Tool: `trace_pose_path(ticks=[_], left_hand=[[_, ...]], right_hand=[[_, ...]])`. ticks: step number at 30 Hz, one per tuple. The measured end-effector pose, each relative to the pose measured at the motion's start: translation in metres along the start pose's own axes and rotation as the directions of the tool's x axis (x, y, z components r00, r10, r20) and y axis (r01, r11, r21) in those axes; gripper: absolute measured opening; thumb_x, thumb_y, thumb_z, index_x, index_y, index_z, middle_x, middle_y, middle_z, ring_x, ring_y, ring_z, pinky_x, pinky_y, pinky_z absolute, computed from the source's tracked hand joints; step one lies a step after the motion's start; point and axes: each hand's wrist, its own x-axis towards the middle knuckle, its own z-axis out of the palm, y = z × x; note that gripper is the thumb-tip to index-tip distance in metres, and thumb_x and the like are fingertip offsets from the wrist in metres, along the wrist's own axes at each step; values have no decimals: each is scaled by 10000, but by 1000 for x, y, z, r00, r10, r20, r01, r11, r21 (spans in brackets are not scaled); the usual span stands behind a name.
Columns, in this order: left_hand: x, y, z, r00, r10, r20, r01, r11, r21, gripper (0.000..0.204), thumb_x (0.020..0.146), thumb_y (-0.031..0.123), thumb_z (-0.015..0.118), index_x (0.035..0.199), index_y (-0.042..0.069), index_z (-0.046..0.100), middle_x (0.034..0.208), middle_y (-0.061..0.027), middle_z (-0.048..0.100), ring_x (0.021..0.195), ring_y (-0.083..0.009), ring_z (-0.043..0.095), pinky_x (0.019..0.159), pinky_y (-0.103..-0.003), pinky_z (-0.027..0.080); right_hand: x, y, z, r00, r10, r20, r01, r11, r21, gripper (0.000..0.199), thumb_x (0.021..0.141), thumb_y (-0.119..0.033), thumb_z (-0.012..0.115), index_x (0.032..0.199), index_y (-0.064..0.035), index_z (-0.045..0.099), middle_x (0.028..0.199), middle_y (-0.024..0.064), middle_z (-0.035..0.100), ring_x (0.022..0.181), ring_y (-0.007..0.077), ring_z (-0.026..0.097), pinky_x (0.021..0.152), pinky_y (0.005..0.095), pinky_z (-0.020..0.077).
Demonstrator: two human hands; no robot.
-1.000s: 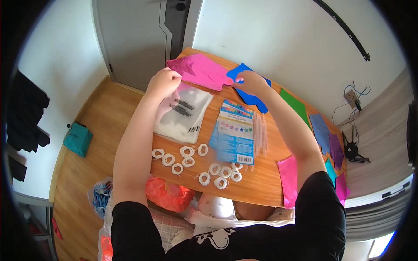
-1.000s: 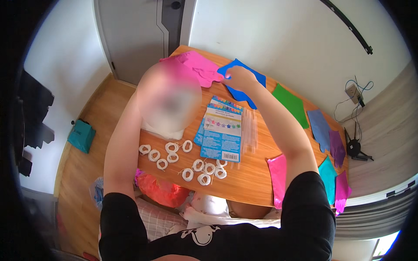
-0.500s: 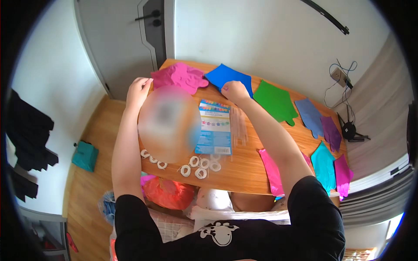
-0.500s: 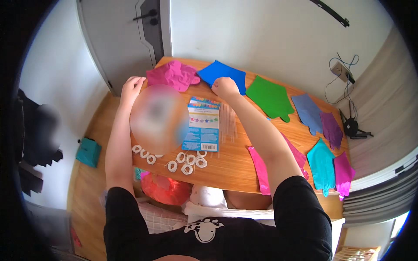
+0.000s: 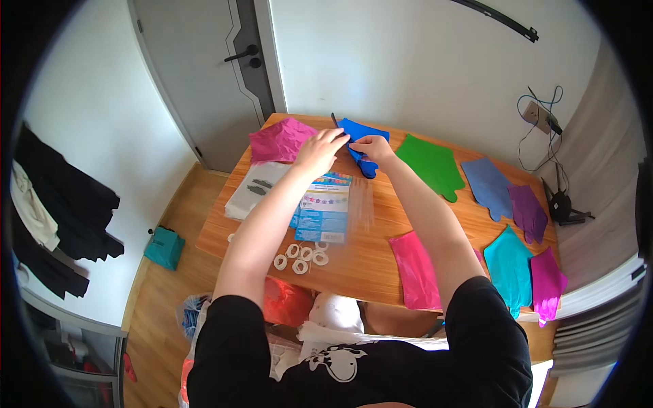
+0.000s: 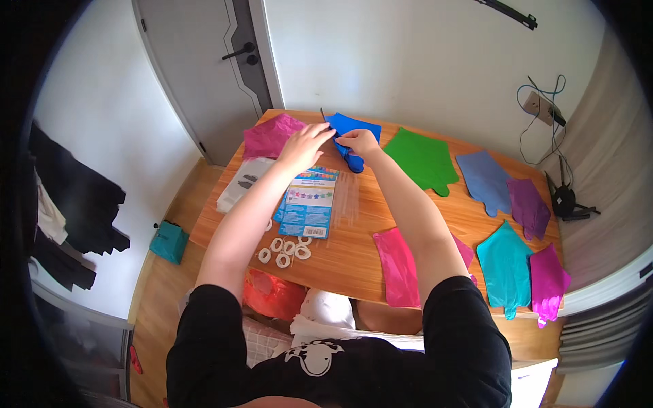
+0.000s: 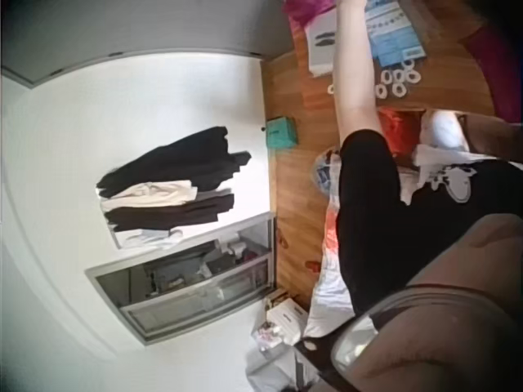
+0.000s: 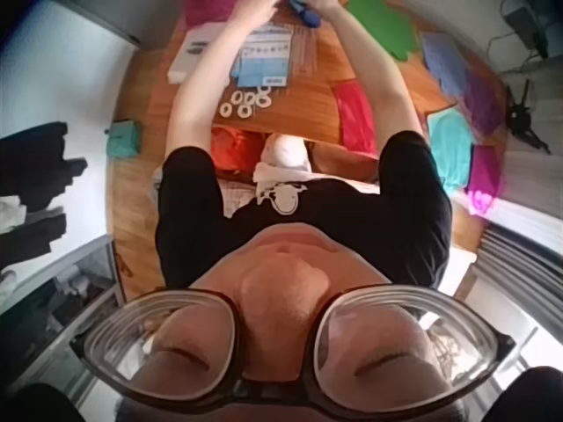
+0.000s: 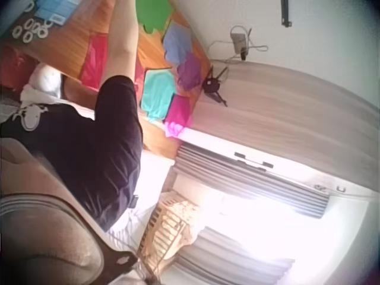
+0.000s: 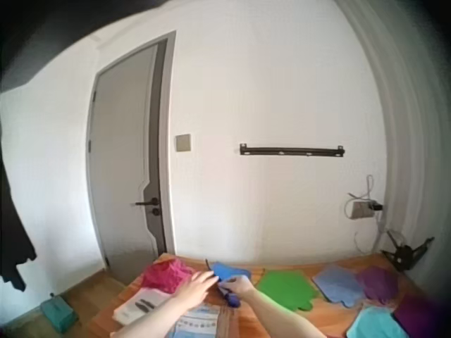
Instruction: The person folds foil balloons, places them onto a cardboard packaging insert, removes them, and then separates, sorts, and refolds the foil balloons on the table.
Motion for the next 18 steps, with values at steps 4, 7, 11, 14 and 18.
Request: trace_pose_path(ticks=[4,7,11,14,18], left_hand=[[19,7,17,990,114,-82,-113,993,24,330,842,143,761,1165,132,693,1299,-56,649,1242,-255,584,1034,-420,472],[20,3,10,991,89,-101,-91,996,-16,220,832,153,767,1042,135,705,1259,-28,664,1222,-246,587,1011,-427,467],[4,-13,-14,968,196,-157,-180,978,108,120,819,166,780,911,146,705,1099,11,716,1134,-217,609,964,-424,464],[38,2,-6,998,22,-55,-16,994,104,96,814,175,782,857,142,703,914,5,737,1055,-215,649,922,-443,481],[-12,-27,0,971,-234,-47,236,971,37,118,809,183,790,858,133,695,835,-6,734,1007,-244,683,869,-466,497]], right_hand=[[-5,4,-17,994,-61,87,58,997,41,216,893,-287,810,1005,-115,742,951,-7,705,878,127,659,697,298,551],[-9,-4,-28,974,-21,227,-38,967,253,181,927,-284,772,1022,-147,699,956,-4,695,898,131,650,710,312,550],[-2,-35,-63,997,-79,19,72,968,242,177,965,-303,718,1033,-149,663,930,-1,668,836,127,616,701,312,529],[20,-45,-182,840,-249,-482,409,875,260,189,989,-303,678,1049,-126,652,911,11,647,794,123,586,682,286,503],[-48,-112,-215,788,-307,-534,494,832,251,209,1023,-297,647,1024,-88,640,892,-10,606,858,81,536,724,282,460]])
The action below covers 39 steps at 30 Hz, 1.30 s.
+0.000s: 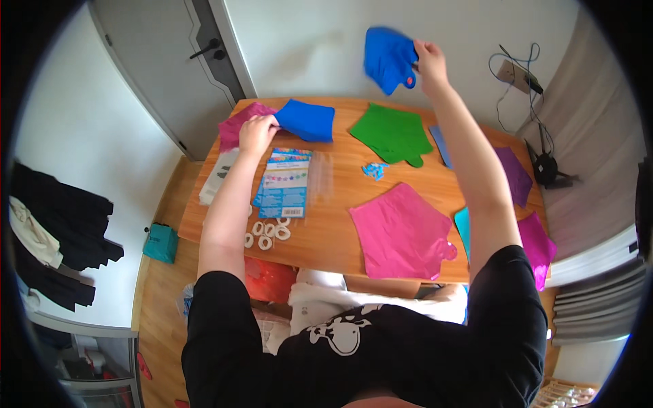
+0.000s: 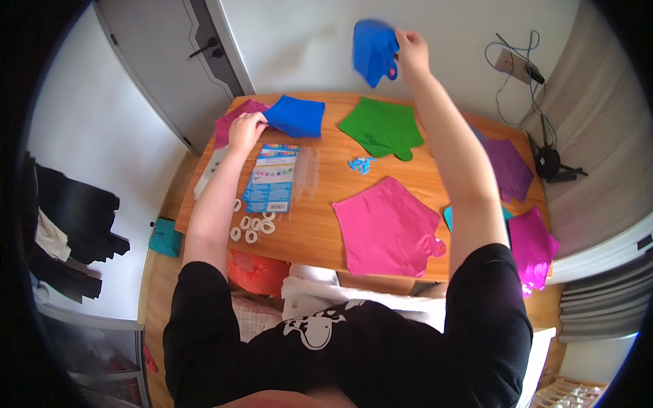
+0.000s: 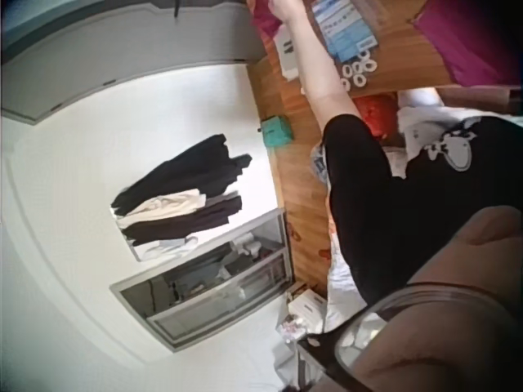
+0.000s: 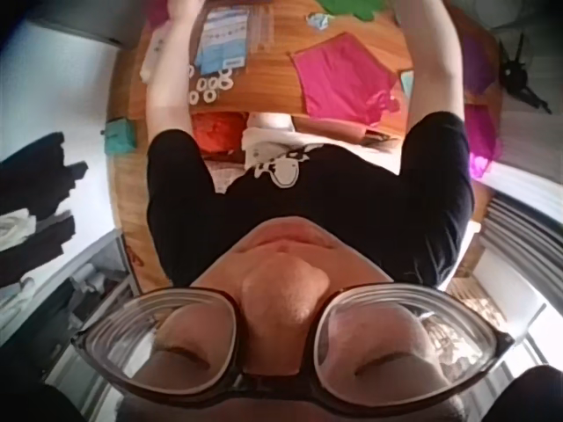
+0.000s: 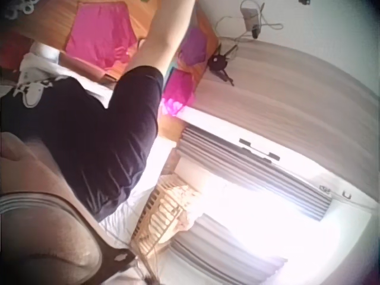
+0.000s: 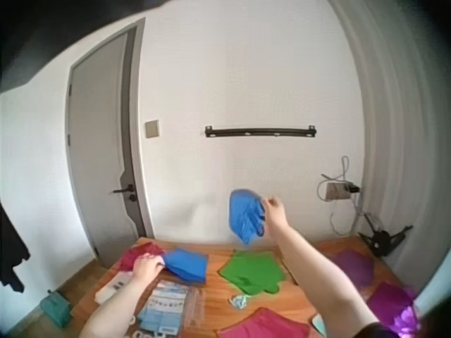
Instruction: The person folds foil balloons, places them onto a cardboard packaging insert, removes them, and then separates, sorts, and refolds the foil balloons on the table.
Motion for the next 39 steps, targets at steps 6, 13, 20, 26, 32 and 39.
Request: trace_pose_path(ticks=[6,13,20,26,32,39], left_hand=[[-9,-18,31,947,-301,109,320,902,-291,161,834,129,736,995,141,738,924,-60,740,1084,-308,677,910,-472,521],[12,110,10,938,-271,214,306,941,-148,377,834,162,722,1210,152,704,1295,-132,653,1221,-343,615,1006,-464,509],[-6,241,40,943,-175,283,289,853,-435,506,915,231,729,1359,32,588,1346,-214,615,1272,-358,576,1077,-448,458],[-26,255,78,968,-157,197,216,919,-330,530,929,232,687,1411,63,545,1335,-169,614,1225,-368,587,1030,-476,472],[-36,263,86,990,-54,130,92,947,-308,503,939,221,669,1374,-3,552,1334,-202,617,1218,-381,590,1038,-498,455],[-33,259,89,998,-34,53,51,932,-358,495,939,238,676,1359,-5,576,1347,-191,619,1249,-371,580,1049,-496,449]], right_hand=[[-166,-49,-95,660,-234,714,593,745,-304,117,1018,-165,651,1018,-50,633,916,41,664,850,143,614,781,317,518],[-345,-18,-190,597,234,767,396,745,-536,203,930,-186,754,1045,-54,652,1172,115,728,1167,333,671,953,435,546],[-342,-9,-184,547,89,833,457,801,-386,312,986,-333,672,1124,-53,689,1181,125,727,1150,338,671,979,451,527],[-246,22,-110,755,125,644,452,612,-649,222,950,-225,660,1069,-46,713,1069,145,733,1035,364,684,923,415,549],[-182,103,-94,743,-46,668,634,370,-679,168,929,-180,669,1056,-97,741,1039,103,740,953,339,693,833,448,563],[-177,118,-91,840,-45,541,501,450,-739,208,885,-206,748,1038,-65,745,950,97,756,853,290,720,751,410,575]])
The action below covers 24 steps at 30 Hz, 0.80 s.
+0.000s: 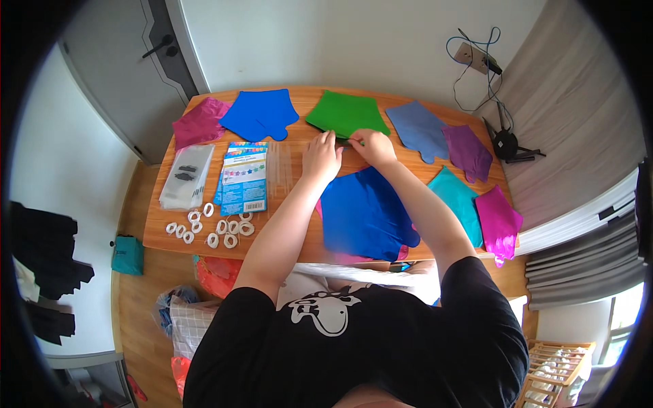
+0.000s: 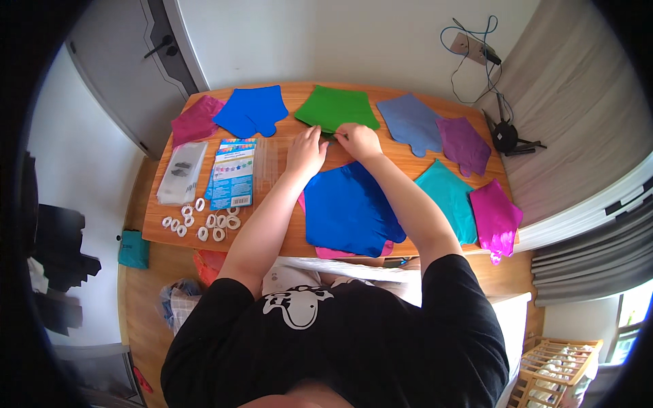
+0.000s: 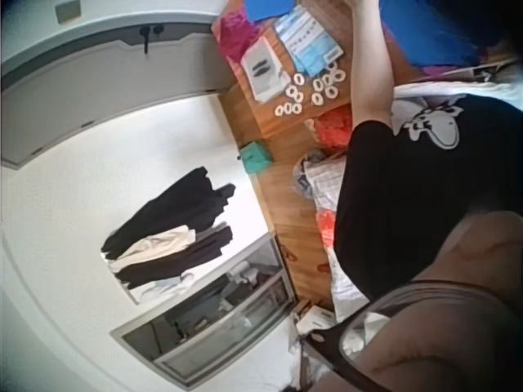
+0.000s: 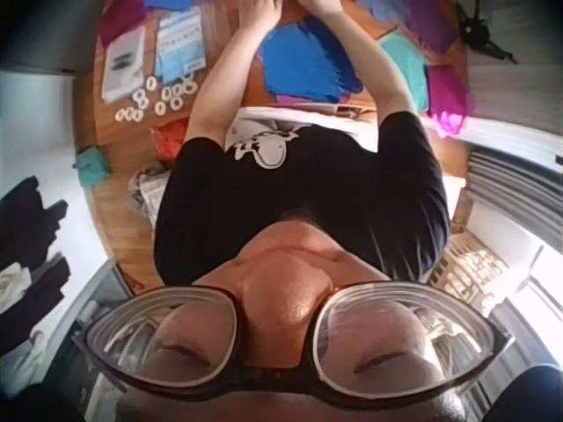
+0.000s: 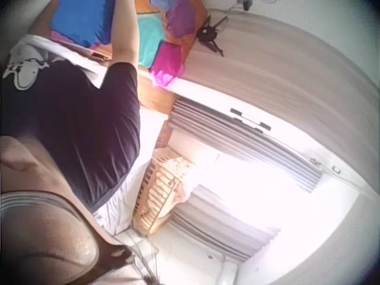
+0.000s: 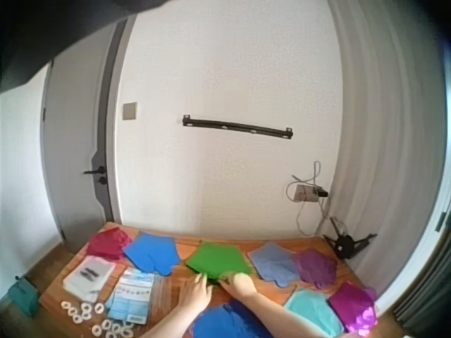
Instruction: The person folds foil balloons, places them onto a cardboard packaging insert, removes them, and then separates, sorts, and refolds the foil balloons on the table.
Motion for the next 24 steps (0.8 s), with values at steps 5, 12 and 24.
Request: trace_pose_path(ticks=[5,12,24], left_hand=[[3,5,0,992,107,-72,-103,994,45,514,906,234,724,1359,27,594,1377,-169,612,1300,-351,556,1071,-489,437],[14,9,-9,976,181,-119,-179,983,27,475,822,172,788,1282,156,673,1382,-78,604,1297,-309,546,1083,-503,410],[20,24,-15,967,158,-202,-166,986,-24,134,779,129,797,881,196,744,1144,5,694,1104,-241,602,1014,-478,364]], right_hand=[[8,19,-6,952,287,108,-306,913,269,241,890,-269,788,985,-54,738,890,55,747,809,176,700,718,344,555],[24,22,-24,773,465,431,-631,489,602,222,950,-311,758,952,-103,679,931,-8,678,892,101,623,799,288,519],[73,69,-75,833,552,30,-375,525,764,243,1000,-286,666,1114,-74,633,1017,36,652,964,136,613,789,323,539]])
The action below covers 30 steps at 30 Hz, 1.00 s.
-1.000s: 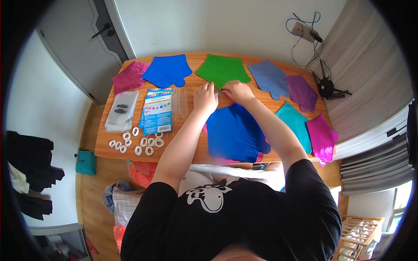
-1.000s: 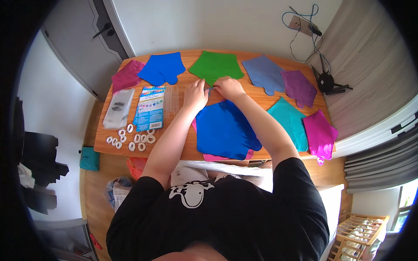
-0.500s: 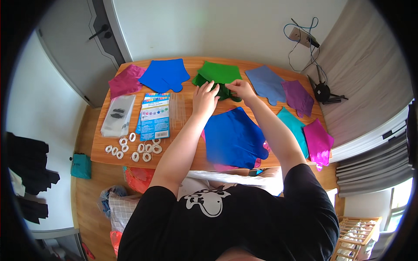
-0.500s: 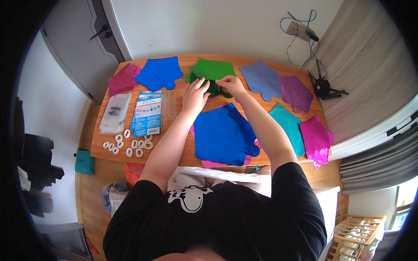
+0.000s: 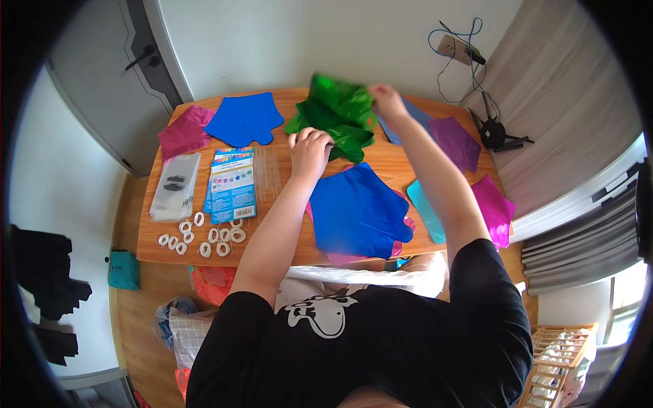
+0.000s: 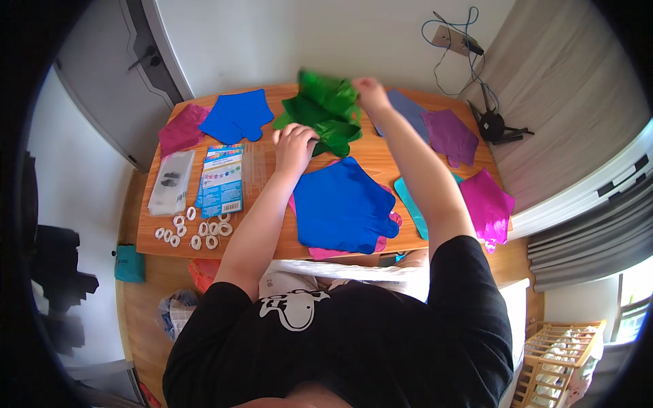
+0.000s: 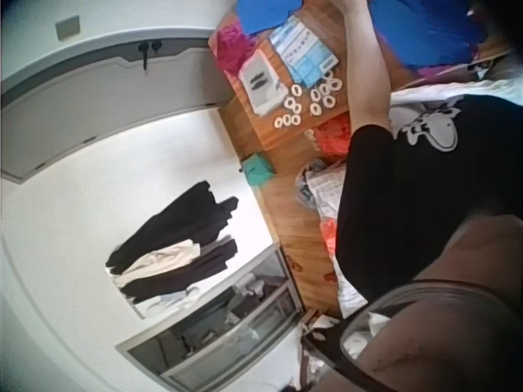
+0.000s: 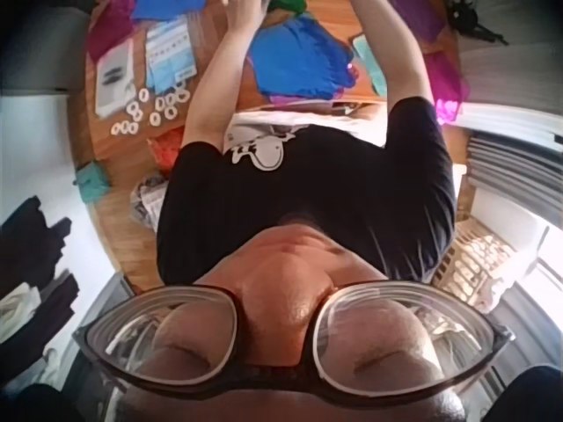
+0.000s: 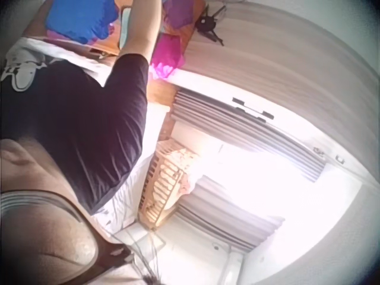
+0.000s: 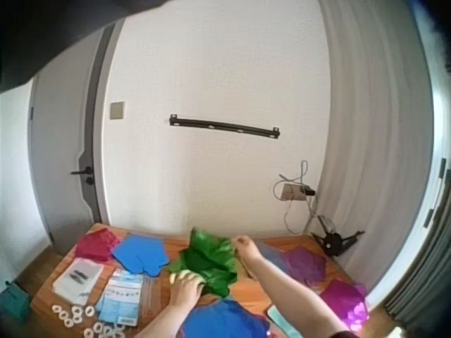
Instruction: The person folds foil balloons, places them onto a cardboard packaging insert, removes them, and then separates, sorts, and refolds the foil balloons on the table.
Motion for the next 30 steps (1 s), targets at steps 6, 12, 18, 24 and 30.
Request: trace_pose_path(ticks=[6,12,18,24,30], left_hand=[[-4,-11,14,998,-57,40,56,998,29,72,819,144,751,857,205,748,841,3,738,984,-228,623,998,-481,352],[-14,-18,4,976,-147,161,130,985,109,73,834,148,733,891,189,751,880,-15,744,977,-251,633,955,-476,366],[-17,-30,16,972,-204,120,165,947,277,94,870,239,729,943,188,755,870,-31,744,961,-267,651,900,-472,376],[-15,-27,19,956,-215,202,190,972,138,215,905,339,705,1027,171,760,1002,-31,743,1021,-264,660,904,-497,377],[-12,-23,17,900,-187,394,152,981,118,391,964,454,640,1208,165,735,1265,-35,699,1186,-246,632,1013,-543,368]], right_hand=[[31,-76,-108,819,-187,-542,195,980,-44,259,1009,-272,639,1096,-30,602,1011,82,703,928,170,633,817,310,515],[-63,-119,-149,725,-438,-532,534,845,32,181,1067,-209,590,1112,-41,542,1030,108,736,934,173,646,840,291,511],[-201,-141,-137,519,-705,-483,611,701,-367,89,1068,-142,553,1068,-60,518,965,35,585,844,124,527,762,275,458],[-311,-54,-79,613,-525,590,773,553,-311,155,960,-8,559,1106,-49,523,1345,200,651,1168,438,634,1083,542,448],[-341,3,-60,630,-260,732,571,793,-210,317,1018,-142,578,1325,-69,560,1349,200,643,1265,447,588,1162,583,363]])
